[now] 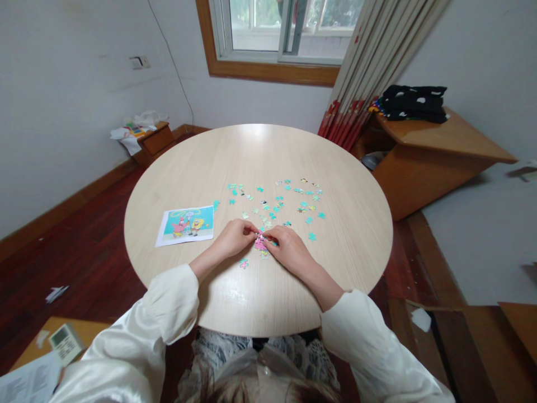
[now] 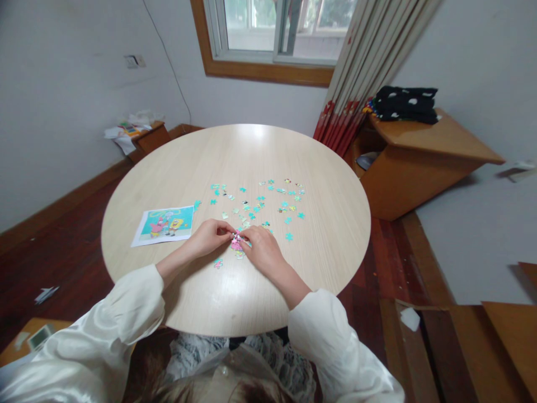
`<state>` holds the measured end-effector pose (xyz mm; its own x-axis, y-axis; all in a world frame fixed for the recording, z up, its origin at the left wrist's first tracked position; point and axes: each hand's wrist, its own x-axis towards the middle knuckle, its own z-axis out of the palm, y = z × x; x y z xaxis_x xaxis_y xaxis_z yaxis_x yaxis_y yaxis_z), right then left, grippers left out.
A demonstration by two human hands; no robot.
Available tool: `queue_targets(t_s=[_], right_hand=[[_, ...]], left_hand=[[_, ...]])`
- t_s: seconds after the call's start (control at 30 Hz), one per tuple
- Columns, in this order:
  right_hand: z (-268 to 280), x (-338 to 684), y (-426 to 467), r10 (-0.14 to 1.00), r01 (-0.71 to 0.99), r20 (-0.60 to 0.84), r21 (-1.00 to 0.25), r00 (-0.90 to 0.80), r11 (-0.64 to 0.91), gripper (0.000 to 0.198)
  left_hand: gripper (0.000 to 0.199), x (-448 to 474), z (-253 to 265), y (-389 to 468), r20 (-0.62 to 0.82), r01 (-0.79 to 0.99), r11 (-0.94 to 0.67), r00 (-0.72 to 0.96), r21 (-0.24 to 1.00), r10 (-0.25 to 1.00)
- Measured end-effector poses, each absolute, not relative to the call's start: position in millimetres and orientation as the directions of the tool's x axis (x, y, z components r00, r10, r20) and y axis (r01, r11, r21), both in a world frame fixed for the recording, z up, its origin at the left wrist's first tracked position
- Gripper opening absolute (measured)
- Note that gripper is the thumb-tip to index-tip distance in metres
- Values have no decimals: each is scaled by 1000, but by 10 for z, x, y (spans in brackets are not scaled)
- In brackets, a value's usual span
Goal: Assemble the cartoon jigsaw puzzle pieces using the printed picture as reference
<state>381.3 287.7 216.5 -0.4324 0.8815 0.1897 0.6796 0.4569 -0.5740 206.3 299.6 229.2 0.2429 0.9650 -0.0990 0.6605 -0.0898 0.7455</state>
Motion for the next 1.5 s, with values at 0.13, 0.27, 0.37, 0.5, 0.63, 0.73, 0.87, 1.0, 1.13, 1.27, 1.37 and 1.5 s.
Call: queue_targets(t_s=[0.13, 0.27, 0.37, 0.5, 0.63, 0.73, 0.87, 1.0, 1.13, 1.27, 1.37, 1.5], right_hand=[[2155, 3821, 2877, 879, 674, 196, -577, -434, 461, 11], [2152, 3822, 2879, 877, 673, 201, -575, -436, 466, 12], [2166, 3814, 2875, 880, 682, 183, -570, -438, 458, 13], [2184, 3806, 2870, 887, 688, 153, -579, -435, 437, 14], [2170, 3809, 2872, 885, 678, 166, -585, -436, 444, 13], [2161, 3811, 2873, 883, 674, 170, -588, -437, 447, 13], [2157, 3812, 2873, 887, 682, 164, -584, -432, 441, 13], [2141, 3815, 2878, 880, 676, 199, -574, -432, 462, 13], [2139, 3817, 2878, 881, 682, 197, -569, -430, 459, 12], [2144, 3816, 2874, 884, 690, 191, -563, -427, 455, 11], [2134, 3817, 2876, 882, 684, 198, -567, -427, 459, 11], [2120, 3822, 2880, 881, 674, 200, -578, -430, 460, 12]], left_hand=[[23, 2062, 2299, 2997, -99, 676, -106, 257, 729, 961], [23, 2065, 2329, 3009, -104, 698, -122, 273, 705, 956], [23, 2076, 2351, 3015, -113, 714, -123, 275, 690, 955], [23, 2086, 2372, 3027, -115, 735, -133, 277, 665, 954], [20, 2082, 2385, 3050, -115, 741, -141, 284, 657, 952], [20, 2081, 2386, 3055, -104, 743, -163, 298, 649, 949], [18, 2100, 2379, 3021, -90, 758, -170, 288, 629, 953], [15, 2128, 2370, 2963, -57, 749, -167, 264, 641, 963], [12, 2138, 2354, 2923, -9, 765, -209, 270, 609, 963], [11, 2125, 2312, 2906, 26, 776, -247, 286, 581, 958], [9, 2108, 2269, 2896, 70, 776, -279, 292, 566, 954], [7, 2089, 2219, 2875, 114, 777, -309, 296, 548, 948]])
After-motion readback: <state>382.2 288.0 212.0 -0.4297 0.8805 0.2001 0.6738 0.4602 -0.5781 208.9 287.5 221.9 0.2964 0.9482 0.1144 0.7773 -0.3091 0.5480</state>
